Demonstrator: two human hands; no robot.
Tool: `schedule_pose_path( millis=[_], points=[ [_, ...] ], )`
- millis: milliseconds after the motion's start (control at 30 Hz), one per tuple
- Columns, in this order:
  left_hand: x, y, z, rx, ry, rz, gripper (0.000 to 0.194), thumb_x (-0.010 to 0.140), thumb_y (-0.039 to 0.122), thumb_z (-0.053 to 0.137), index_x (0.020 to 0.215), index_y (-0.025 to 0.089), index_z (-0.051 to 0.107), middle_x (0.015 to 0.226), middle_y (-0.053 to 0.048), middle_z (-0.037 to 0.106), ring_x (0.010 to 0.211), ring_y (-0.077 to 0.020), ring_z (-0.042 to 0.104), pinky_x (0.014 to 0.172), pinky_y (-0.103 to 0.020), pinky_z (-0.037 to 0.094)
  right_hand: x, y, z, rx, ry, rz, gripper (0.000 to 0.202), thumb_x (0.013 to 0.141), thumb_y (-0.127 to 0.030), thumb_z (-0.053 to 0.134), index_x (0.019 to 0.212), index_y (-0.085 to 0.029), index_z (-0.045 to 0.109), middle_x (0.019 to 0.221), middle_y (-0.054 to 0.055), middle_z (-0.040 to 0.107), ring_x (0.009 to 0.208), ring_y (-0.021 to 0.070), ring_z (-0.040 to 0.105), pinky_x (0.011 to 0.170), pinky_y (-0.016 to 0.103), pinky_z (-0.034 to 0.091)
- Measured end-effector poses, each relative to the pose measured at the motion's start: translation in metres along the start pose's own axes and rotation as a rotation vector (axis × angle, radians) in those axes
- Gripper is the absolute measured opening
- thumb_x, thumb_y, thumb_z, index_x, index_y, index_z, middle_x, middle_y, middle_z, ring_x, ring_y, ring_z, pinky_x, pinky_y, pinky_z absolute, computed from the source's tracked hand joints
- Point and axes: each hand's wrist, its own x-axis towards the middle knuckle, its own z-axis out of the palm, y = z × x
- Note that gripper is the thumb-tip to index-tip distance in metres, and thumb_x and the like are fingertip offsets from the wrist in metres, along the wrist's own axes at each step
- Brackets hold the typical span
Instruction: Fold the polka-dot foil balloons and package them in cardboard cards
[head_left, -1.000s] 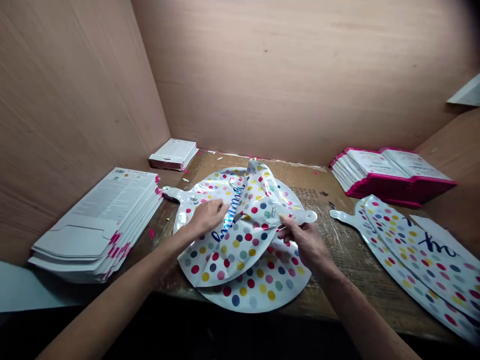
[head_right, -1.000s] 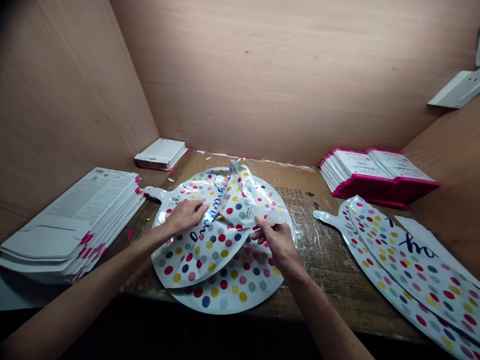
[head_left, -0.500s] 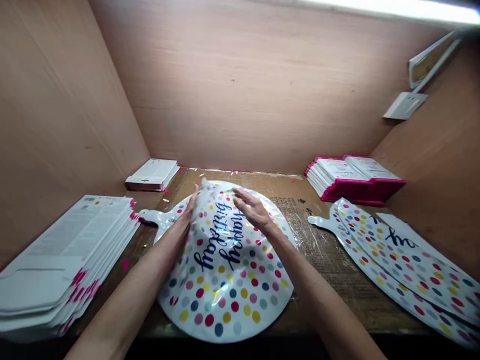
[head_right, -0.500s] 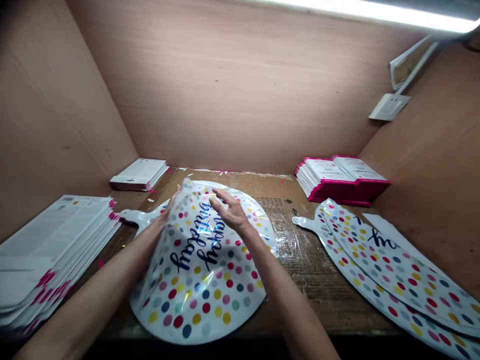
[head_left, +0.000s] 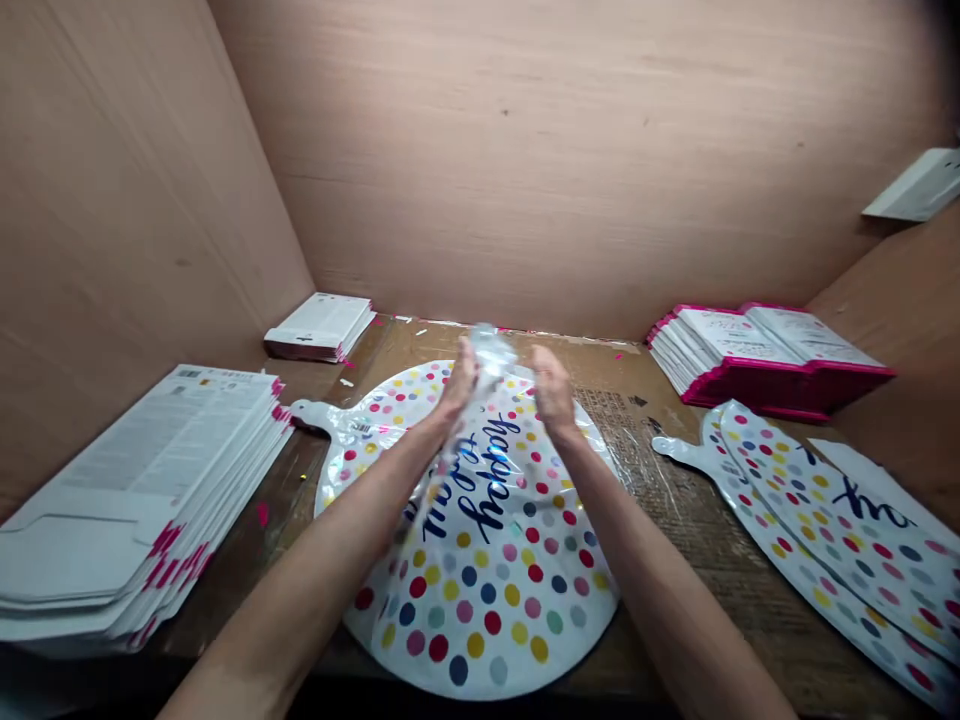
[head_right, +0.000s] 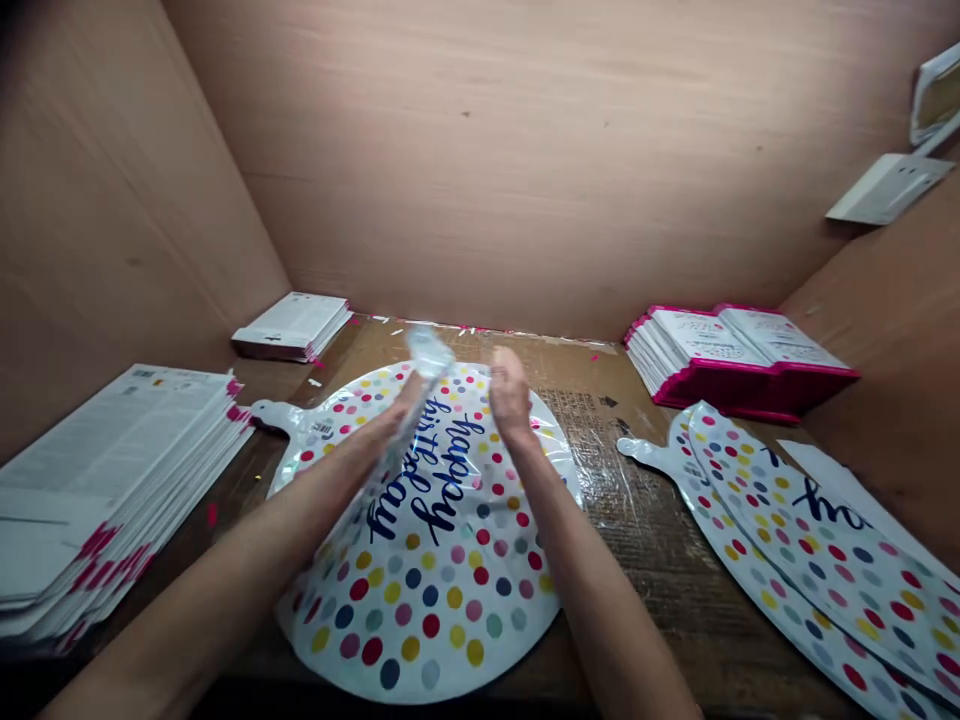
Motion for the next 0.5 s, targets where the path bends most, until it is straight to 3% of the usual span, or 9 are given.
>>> schedule_pose_path(
  millis=[67,133,167,233,300,333,433,500],
  points=[
    [-0.011,0.003,0.009,0.029,0.093,-0.053,0.050,0.098,0.043,0.041,0.139,0.016,0.045,0.149,-0.017,0.038,0.138,-0.0364,0.033,0.111,-0.058,0.028,-0.019,-0.004,-0.050,0.199,0.256,-0.001,0.055,0.097,-0.050,0.028,0.122,-0.013,0.061,0.126,0.016,0.061,0.117,0.0232,0.058,0.101,0.042,0.044],
    [-0.022,0.015,0.032,0.139,0.165,-0.039,0.066,0.096,0.052,0.038,0.148,0.011,0.033,0.156,-0.023,0.024,0.147,-0.0381,0.013,0.116,-0.061,0.012,-0.044,-0.019,-0.096,0.296,0.455,-0.086,0.048,0.097,-0.048,0.033,0.112,-0.016,0.065,0.112,0.012,0.067,0.106,0.0223,0.064,0.095,0.041,0.049],
    [-0.027,0.024,0.046,0.202,0.173,-0.007,0.070,0.096,0.053,0.037,0.149,0.007,0.031,0.157,-0.024,0.022,0.147,-0.0393,0.008,0.117,-0.059,0.007,-0.056,-0.029,-0.115,0.276,0.514,-0.142,0.045,0.097,-0.046,0.034,0.109,-0.018,0.066,0.109,0.011,0.068,0.104,0.0219,0.064,0.094,0.040,0.049],
    [-0.036,0.042,0.068,0.314,0.129,0.068,0.070,0.095,0.049,0.039,0.147,0.002,0.032,0.155,-0.027,0.024,0.147,-0.0400,0.012,0.117,-0.059,0.007,-0.075,-0.049,-0.138,0.167,0.464,-0.253,0.041,0.097,-0.045,0.036,0.106,-0.020,0.068,0.110,0.009,0.068,0.104,0.0222,0.064,0.095,0.041,0.049],
    [-0.047,0.055,0.072,0.361,0.050,0.129,0.059,0.095,0.038,0.042,0.140,0.000,0.042,0.152,-0.028,0.031,0.144,-0.0395,0.021,0.116,-0.057,0.015,-0.082,-0.061,-0.139,0.051,0.267,-0.323,0.040,0.097,-0.045,0.037,0.105,-0.021,0.069,0.112,0.009,0.069,0.106,0.0226,0.063,0.097,0.040,0.048],
    [-0.055,0.058,0.066,0.373,0.016,0.158,0.050,0.094,0.031,0.042,0.135,0.002,0.049,0.148,-0.027,0.037,0.142,-0.0374,0.027,0.115,-0.054,0.020,-0.080,-0.062,-0.132,0.005,0.157,-0.335,0.041,0.098,-0.045,0.036,0.107,-0.021,0.069,0.113,0.009,0.069,0.107,0.0225,0.063,0.098,0.040,0.047],
    [-0.095,0.045,0.017,0.382,-0.021,0.225,0.033,0.094,0.021,0.037,0.113,0.012,0.063,0.129,-0.016,0.058,0.123,-0.0250,0.051,0.105,-0.036,0.038,-0.060,-0.050,-0.092,-0.125,-0.100,-0.315,0.044,0.099,-0.042,0.034,0.120,-0.019,0.064,0.123,0.010,0.066,0.116,0.0220,0.060,0.103,0.036,0.044],
    [-0.134,0.023,-0.024,0.406,0.096,0.161,0.034,0.096,0.030,0.034,0.105,0.016,0.064,0.114,-0.012,0.065,0.108,-0.0226,0.058,0.094,-0.033,0.043,-0.043,-0.038,-0.059,-0.258,-0.248,-0.325,0.045,0.100,-0.038,0.033,0.130,-0.016,0.058,0.134,0.011,0.059,0.124,0.0222,0.054,0.107,0.035,0.040]
  ],
)
